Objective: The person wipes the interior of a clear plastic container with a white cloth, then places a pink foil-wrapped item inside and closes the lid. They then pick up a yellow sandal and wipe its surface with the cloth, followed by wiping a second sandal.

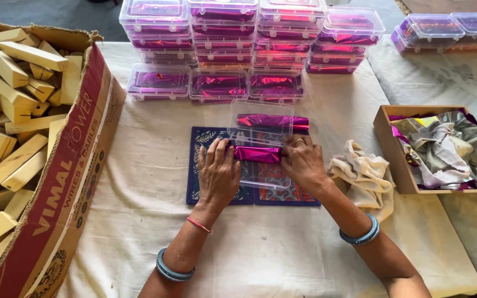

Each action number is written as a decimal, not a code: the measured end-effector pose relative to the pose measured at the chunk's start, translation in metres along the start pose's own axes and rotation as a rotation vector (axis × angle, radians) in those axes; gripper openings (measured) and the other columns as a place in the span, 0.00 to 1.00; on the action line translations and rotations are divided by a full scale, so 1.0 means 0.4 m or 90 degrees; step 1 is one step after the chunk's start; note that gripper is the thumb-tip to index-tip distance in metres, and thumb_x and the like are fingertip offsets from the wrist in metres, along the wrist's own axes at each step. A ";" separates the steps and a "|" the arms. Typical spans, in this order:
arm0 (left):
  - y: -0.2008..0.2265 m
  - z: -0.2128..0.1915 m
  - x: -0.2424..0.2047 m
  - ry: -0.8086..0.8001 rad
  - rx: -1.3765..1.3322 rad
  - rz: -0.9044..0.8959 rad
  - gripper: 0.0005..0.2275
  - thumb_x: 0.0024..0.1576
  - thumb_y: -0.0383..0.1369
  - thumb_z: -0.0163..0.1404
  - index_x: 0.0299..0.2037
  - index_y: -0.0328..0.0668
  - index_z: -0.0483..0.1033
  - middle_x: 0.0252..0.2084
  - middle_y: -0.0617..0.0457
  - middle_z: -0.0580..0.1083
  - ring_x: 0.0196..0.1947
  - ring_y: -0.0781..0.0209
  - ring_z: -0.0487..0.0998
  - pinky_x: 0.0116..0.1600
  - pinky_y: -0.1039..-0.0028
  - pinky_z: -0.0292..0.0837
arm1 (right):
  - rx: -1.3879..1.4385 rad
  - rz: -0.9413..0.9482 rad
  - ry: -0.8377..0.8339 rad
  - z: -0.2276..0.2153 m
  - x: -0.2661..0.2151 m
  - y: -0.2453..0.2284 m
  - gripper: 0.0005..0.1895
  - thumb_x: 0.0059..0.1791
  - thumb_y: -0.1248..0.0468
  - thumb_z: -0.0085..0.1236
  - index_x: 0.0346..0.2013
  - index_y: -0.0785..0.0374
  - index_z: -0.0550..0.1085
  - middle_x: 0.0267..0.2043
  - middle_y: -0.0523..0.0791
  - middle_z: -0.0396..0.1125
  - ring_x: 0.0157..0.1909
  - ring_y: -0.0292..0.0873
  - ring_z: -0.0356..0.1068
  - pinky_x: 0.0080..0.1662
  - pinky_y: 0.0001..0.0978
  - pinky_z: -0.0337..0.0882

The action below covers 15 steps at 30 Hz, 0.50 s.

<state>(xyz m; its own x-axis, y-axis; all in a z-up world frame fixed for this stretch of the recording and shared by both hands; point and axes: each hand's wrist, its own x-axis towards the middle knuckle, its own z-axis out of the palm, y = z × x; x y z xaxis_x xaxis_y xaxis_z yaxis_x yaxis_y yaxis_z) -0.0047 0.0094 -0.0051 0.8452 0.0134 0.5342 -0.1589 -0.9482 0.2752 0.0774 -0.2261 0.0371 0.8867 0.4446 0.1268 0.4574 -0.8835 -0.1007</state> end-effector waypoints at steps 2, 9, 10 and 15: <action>-0.006 0.005 -0.002 -0.012 0.008 -0.015 0.20 0.64 0.41 0.45 0.60 0.37 0.75 0.70 0.48 0.60 0.74 0.52 0.55 0.77 0.48 0.40 | 0.011 -0.002 0.019 0.001 -0.010 0.002 0.12 0.47 0.58 0.58 0.42 0.57 0.81 0.62 0.41 0.65 0.66 0.45 0.58 0.60 0.48 0.62; -0.010 0.013 0.010 -0.112 0.033 -0.067 0.22 0.63 0.47 0.41 0.59 0.40 0.74 0.74 0.46 0.56 0.76 0.48 0.47 0.74 0.41 0.36 | 0.070 -0.005 0.042 -0.004 -0.016 -0.002 0.15 0.48 0.59 0.57 0.48 0.53 0.81 0.65 0.45 0.61 0.69 0.50 0.53 0.60 0.52 0.60; -0.012 0.014 0.010 -0.112 0.034 -0.065 0.22 0.63 0.47 0.41 0.59 0.40 0.74 0.74 0.46 0.56 0.76 0.48 0.47 0.74 0.41 0.36 | 0.071 -0.004 0.044 -0.006 -0.014 -0.006 0.15 0.48 0.59 0.57 0.48 0.53 0.81 0.65 0.45 0.61 0.69 0.50 0.53 0.60 0.52 0.60; -0.017 0.032 -0.003 -0.120 -0.027 -0.085 0.23 0.63 0.46 0.41 0.62 0.41 0.73 0.72 0.44 0.58 0.74 0.46 0.51 0.71 0.38 0.41 | 0.153 -0.041 0.079 0.021 -0.014 0.029 0.13 0.47 0.61 0.60 0.45 0.56 0.81 0.65 0.47 0.63 0.69 0.53 0.55 0.59 0.52 0.64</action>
<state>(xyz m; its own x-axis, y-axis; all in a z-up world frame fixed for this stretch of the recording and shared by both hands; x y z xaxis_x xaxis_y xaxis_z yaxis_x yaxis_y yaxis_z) 0.0020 0.0118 -0.0176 0.9401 0.0739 0.3329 -0.0574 -0.9280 0.3682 0.0782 -0.2376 0.0269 0.8467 0.4645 0.2593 0.5290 -0.7868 -0.3178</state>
